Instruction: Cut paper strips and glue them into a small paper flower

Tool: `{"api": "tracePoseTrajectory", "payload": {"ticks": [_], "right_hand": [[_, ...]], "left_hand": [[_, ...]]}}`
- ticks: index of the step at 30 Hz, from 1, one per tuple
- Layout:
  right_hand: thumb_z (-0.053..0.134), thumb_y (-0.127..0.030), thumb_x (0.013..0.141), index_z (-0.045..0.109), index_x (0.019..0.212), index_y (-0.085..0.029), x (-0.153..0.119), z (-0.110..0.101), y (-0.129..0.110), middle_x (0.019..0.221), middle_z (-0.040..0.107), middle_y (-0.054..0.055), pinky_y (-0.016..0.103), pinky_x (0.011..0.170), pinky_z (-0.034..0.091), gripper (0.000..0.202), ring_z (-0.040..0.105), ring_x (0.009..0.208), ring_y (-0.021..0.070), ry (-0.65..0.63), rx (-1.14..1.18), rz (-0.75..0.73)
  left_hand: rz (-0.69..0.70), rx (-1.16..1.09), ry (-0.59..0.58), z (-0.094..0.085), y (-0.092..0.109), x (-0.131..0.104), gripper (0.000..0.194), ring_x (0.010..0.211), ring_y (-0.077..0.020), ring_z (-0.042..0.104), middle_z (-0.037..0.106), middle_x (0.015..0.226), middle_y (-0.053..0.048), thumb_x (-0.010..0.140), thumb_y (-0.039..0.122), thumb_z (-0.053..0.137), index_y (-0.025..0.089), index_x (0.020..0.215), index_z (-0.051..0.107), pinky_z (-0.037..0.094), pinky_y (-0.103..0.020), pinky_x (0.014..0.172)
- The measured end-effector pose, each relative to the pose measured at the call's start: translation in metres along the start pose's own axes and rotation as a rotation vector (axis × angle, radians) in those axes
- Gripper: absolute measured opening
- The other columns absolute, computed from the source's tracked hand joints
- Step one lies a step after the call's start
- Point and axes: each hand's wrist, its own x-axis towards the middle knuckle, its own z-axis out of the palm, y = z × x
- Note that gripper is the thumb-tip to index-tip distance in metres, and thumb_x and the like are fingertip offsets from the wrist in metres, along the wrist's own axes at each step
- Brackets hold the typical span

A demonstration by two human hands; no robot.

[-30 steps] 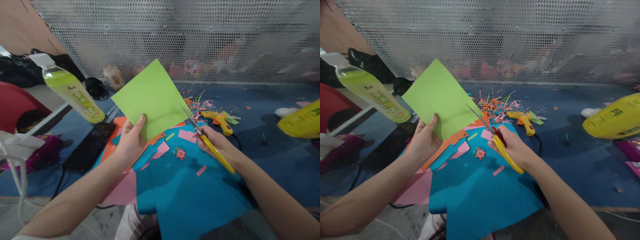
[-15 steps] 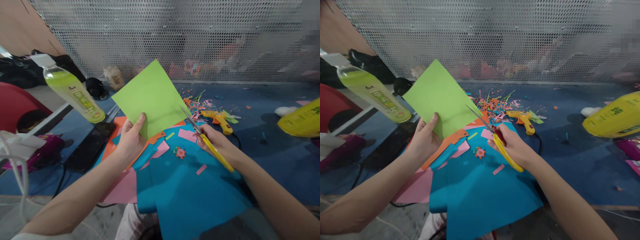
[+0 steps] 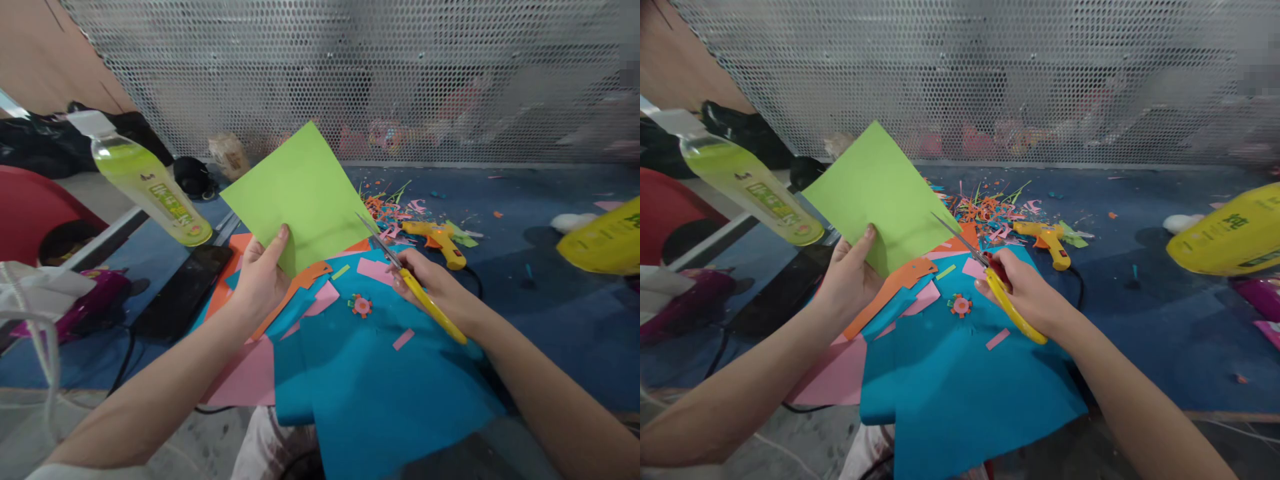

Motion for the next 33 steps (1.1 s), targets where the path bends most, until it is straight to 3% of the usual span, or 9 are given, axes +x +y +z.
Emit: {"api": "tracePoseTrajectory", "payload": {"ticks": [10, 17, 33], "right_hand": [[0.052, -0.044, 0.081, 0.038, 0.083, -0.023, -0.0001, -0.0005, 0.0004, 0.073, 0.047, -0.001, 0.031, 0.056, 0.037, 0.025, 0.045, 0.063, 0.0161, 0.002, -0.018, 0.008], [0.051, -0.049, 0.082, 0.036, 0.081, -0.023, -0.0002, 0.0008, 0.0008, 0.079, 0.051, 0.001, 0.033, 0.059, 0.039, 0.030, 0.050, 0.071, 0.0190, -0.004, -0.010, 0.013], [0.050, -0.039, 0.081, 0.041, 0.084, -0.021, -0.0013, -0.0001, -0.0064, 0.070, 0.048, -0.001, 0.029, 0.055, 0.036, 0.020, 0.046, 0.062, 0.0155, 0.032, -0.078, 0.029]], "left_hand": [[0.005, -0.045, -0.017, 0.0007, -0.0013, 0.0001, 0.023, 0.108, -0.0172, 0.060, 0.067, 0.111, 0.001, 0.075, 0.028, 0.067, 0.027, 0.099, 0.063, 0.050, -0.028, 0.094], [0.000, -0.043, 0.001, -0.0001, -0.0013, 0.0007, 0.021, 0.112, -0.0176, 0.058, 0.066, 0.113, 0.001, 0.076, 0.028, 0.066, 0.027, 0.097, 0.063, 0.050, -0.029, 0.094], [-0.015, -0.105, -0.009, 0.0019, -0.0026, -0.0002, 0.025, 0.110, -0.0184, 0.059, 0.067, 0.111, -0.001, 0.077, 0.024, 0.065, 0.026, 0.102, 0.063, 0.049, -0.030, 0.096]]}}
